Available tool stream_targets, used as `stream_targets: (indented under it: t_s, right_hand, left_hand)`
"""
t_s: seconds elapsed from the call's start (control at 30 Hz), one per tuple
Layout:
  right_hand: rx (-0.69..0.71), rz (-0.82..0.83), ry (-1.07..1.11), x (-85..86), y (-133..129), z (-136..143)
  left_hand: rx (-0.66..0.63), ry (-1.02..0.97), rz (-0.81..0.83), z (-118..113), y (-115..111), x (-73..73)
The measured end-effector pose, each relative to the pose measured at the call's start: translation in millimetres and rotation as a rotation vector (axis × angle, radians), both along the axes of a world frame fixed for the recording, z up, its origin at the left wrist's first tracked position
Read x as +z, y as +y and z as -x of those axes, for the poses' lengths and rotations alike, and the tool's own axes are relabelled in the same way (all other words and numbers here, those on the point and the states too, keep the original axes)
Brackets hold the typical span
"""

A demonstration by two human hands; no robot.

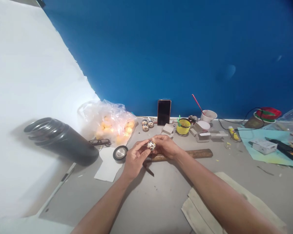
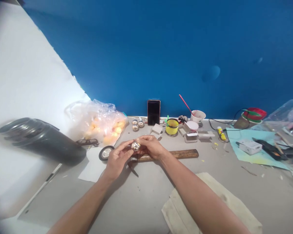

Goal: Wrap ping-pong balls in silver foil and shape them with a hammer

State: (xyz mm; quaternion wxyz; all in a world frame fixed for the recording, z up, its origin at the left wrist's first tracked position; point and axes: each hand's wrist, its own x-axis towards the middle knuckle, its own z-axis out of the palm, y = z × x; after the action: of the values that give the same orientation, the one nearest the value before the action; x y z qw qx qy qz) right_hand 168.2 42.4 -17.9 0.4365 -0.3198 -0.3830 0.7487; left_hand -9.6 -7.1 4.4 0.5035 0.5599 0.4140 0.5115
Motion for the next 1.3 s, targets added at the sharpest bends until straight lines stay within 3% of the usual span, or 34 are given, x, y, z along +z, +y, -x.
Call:
stream_targets:
  t_s: [0.23,0.37,0.53,0.93,1.1,1.3]
  right_hand:
    - [0.099,0.002,0.105,-8.2,9,-9]
    - [0.085,-0.004,0.099,-9.2,10,-9]
    - [0.070,-0.020,0.052,-5.8,7,-9]
    - [0.117,-0.041,0.014,-5.9,5,-2]
    - [0.120,-0.036,0.016,-7.3,6,-2]
    - [0.138,0.005,0.026,-7.7,11,-2]
  left_hand:
    - [0.049,0.034,-0.027,-3,-5,-5.2]
    - [0.026,0.126,-0.167,-6,-7,-6.3]
    - [0.105,0.282,-0.299,-11,-7,-11.6]
    - [0.269,0.377,-0.207,-13,-5,-13.5]
    - [0.264,0.400,-0.217,-10,-3,-14.6]
    - [0.148,0.230,-0.054,-4,5,-9.6]
